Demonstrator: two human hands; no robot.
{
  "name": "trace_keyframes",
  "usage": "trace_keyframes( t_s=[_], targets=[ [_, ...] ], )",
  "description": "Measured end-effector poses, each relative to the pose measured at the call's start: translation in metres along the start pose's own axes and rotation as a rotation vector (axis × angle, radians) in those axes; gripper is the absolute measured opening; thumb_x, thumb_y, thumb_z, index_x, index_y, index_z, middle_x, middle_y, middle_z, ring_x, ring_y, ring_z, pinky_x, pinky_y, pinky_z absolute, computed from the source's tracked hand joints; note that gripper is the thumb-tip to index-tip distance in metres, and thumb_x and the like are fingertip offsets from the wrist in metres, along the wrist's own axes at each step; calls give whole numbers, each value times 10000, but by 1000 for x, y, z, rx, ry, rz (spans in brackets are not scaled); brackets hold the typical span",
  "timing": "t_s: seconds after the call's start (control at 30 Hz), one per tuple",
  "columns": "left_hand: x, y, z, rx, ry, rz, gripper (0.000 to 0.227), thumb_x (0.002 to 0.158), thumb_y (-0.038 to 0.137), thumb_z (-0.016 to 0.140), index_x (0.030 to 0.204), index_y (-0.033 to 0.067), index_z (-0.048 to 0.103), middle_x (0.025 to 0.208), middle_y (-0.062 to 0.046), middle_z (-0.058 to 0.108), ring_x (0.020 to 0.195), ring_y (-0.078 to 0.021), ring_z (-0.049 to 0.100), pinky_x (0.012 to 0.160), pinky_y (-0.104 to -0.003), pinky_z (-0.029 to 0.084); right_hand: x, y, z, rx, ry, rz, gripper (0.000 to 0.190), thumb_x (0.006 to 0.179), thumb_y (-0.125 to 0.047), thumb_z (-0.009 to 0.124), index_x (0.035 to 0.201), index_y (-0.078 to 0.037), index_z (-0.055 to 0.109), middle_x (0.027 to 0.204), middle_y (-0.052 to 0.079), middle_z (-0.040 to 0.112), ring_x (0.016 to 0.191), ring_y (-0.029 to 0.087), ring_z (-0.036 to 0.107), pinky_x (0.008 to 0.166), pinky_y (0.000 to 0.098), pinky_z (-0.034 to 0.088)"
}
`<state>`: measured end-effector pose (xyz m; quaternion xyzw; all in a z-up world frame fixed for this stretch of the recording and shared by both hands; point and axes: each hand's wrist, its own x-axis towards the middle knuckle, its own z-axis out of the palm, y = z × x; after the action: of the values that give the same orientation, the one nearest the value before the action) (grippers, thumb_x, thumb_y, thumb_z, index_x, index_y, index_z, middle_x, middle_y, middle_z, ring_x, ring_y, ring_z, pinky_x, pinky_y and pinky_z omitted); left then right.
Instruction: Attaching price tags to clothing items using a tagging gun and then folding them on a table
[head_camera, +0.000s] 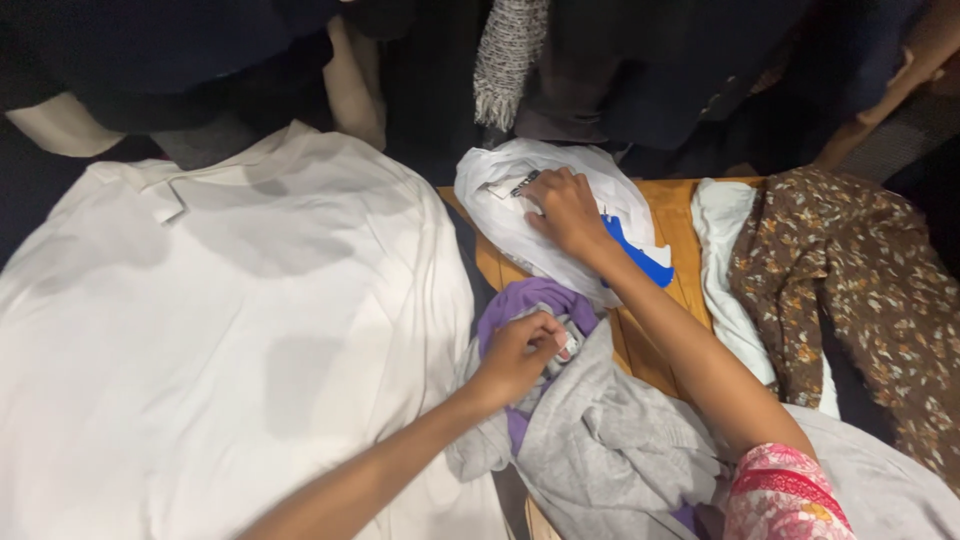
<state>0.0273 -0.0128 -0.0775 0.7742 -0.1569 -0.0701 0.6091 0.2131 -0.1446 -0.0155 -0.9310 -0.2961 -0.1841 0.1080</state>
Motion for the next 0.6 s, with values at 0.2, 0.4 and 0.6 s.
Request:
trace_keyframes(
  t_s=[0.2, 0.4, 0.6],
  targets=[
    [-7, 17, -6, -49, -6, -50, 104, 931, 201, 616, 1011, 214, 681, 776, 50, 760, 839, -132, 720, 808, -269, 507, 0, 16, 27, -133, -73, 93, 202, 813, -222, 821, 985, -173, 728, 961, 45, 644, 998, 279, 606, 880, 415, 444],
    [-7, 17, -7, -85, 1, -24, 146, 929, 175, 636, 1068, 162, 678, 758, -8, 759, 762, -150, 701, 743, -279, 518, -4, 17, 21, -76, -113, 192, 266, 844, -233, 810, 1093, -176, 735, 1099, 70, 621, 1096, 293, 566, 930, 411, 429],
    [-10, 29, -12, -70, -8, -64, 165, 931, 171, 637, 1089, 170, 687, 770, -1, 766, 788, -146, 723, 745, -274, 539, -6, 26, 35, -40, -109, 244, 291, 800, -205, 831, 1027, -184, 650, 1044, 49, 629, 1084, 277, 595, 955, 430, 414]
  ],
)
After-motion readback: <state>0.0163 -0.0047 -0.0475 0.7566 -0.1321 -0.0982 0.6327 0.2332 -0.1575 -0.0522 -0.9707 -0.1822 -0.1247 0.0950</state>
